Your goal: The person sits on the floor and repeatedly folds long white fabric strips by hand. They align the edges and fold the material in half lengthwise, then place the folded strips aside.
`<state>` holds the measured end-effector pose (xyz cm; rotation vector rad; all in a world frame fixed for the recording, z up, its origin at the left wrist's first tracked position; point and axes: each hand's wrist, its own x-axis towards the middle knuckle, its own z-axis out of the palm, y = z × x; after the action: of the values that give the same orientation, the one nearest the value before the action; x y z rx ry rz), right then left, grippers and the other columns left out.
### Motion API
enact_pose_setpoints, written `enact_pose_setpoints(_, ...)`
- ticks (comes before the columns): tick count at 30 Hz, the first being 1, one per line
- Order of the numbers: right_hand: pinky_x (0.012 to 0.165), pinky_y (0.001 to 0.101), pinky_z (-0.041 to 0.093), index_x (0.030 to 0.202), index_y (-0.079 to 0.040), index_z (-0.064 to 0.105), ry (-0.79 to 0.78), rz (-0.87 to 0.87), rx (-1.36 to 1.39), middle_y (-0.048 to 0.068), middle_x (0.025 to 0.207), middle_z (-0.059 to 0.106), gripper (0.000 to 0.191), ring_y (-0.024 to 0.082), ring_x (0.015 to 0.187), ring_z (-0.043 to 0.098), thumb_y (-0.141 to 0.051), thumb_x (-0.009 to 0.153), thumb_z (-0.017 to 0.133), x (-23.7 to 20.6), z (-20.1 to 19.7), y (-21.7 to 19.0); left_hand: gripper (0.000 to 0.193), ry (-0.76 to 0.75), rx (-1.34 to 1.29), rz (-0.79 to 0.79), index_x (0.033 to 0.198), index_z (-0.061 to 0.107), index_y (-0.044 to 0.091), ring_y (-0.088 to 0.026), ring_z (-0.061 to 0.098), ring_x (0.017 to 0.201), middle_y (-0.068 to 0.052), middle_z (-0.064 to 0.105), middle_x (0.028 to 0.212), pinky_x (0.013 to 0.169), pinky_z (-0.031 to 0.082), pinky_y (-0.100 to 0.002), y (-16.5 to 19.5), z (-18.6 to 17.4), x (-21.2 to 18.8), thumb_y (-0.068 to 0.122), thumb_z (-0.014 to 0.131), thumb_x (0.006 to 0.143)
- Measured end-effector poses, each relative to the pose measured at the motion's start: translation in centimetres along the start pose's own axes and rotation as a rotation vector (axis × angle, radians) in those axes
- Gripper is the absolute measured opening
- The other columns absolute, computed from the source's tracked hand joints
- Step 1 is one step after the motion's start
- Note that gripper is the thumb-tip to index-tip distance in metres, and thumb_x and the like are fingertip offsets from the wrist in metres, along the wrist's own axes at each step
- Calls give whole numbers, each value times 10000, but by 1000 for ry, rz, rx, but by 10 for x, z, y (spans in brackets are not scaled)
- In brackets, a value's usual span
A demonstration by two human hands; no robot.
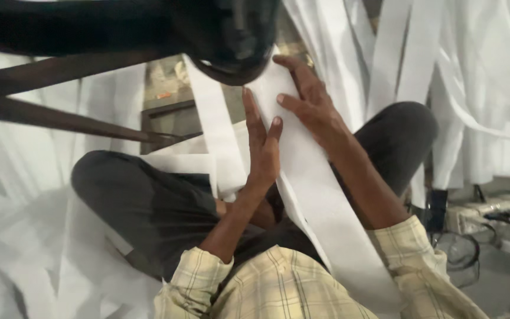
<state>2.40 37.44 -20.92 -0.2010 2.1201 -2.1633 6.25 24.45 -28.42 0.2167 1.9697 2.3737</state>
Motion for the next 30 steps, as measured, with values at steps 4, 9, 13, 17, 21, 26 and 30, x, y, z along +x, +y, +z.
enact_pose_setpoints(4, 1235, 369, 351, 1545, -54, 410, 70, 74, 107, 153, 1531, 463, 695, 258, 1453, 422, -61, 886, 631, -27, -16, 10, 798, -59, 37, 59, 1674, -40, 61, -347, 2, 1660, -188, -63, 1776, 1342, 117, -451, 2, 19, -17, 89, 480, 1069)
enact_pose_setpoints(9, 1206, 338, 354, 1542, -37, 431, 176, 102, 25, 159, 1505, 498, 692, 242, 1419, 457, -53, 884, 643, -58, -32, 0, 816, -68, 291, 137, 1684, 14, 53, -403, 106, 1664, -229, 32, 1778, 1352, 153, -482, 14, 40, -30, 78, 543, 1063)
enact_pose_setpoints(13, 1174, 325, 381, 1556, -40, 410, 231, 85, 40, 158, 1448, 525, 701, 230, 1355, 490, -72, 902, 663, -79, -50, -17, 862, -135, 306, 155, 1667, -9, 9, -423, 127, 1637, -256, 28, 1756, 1336, 161, -488, 22, 67, -38, 124, 567, 1037)
enact_pose_setpoints(17, 1182, 331, 378, 1555, -20, 428, 291, 44, -105, 154, 1465, 514, 679, 215, 1379, 475, -63, 914, 649, -100, -64, -38, 854, -212, 234, 201, 1663, -10, -9, -421, 114, 1646, -260, 22, 1758, 1340, 150, -491, 25, 87, -43, 122, 563, 1043)
enact_pose_setpoints(21, 1172, 417, 376, 1567, 34, 341, 324, -88, -611, 275, 1519, 485, 721, 324, 1421, 454, 16, 902, 617, -111, -60, -53, 785, -305, 49, 167, 1678, -15, -3, -397, 72, 1669, -234, -15, 1777, 1351, 154, -477, 28, 88, -50, 125, 498, 1097)
enact_pose_setpoints(26, 816, 475, 559, 1607, 18, 186, 236, 226, -1120, 275, 1190, 658, 825, 386, 934, 672, -75, 925, 643, -111, -34, -72, 692, -281, -339, -283, 1644, 153, 7, -367, 237, 1572, -221, 215, 1716, 1236, 242, -435, 26, 79, -44, 161, 495, 1062)
enact_pose_setpoints(30, 669, 486, 580, 1583, 11, 182, -66, 533, -1308, 217, 1011, 676, 833, 354, 768, 695, -95, 899, 646, -89, 2, -70, 579, -263, -161, -560, 1583, 307, 80, -278, 384, 1473, -72, 216, 1668, 1100, 467, -363, 10, 43, -37, 307, 408, 1061)
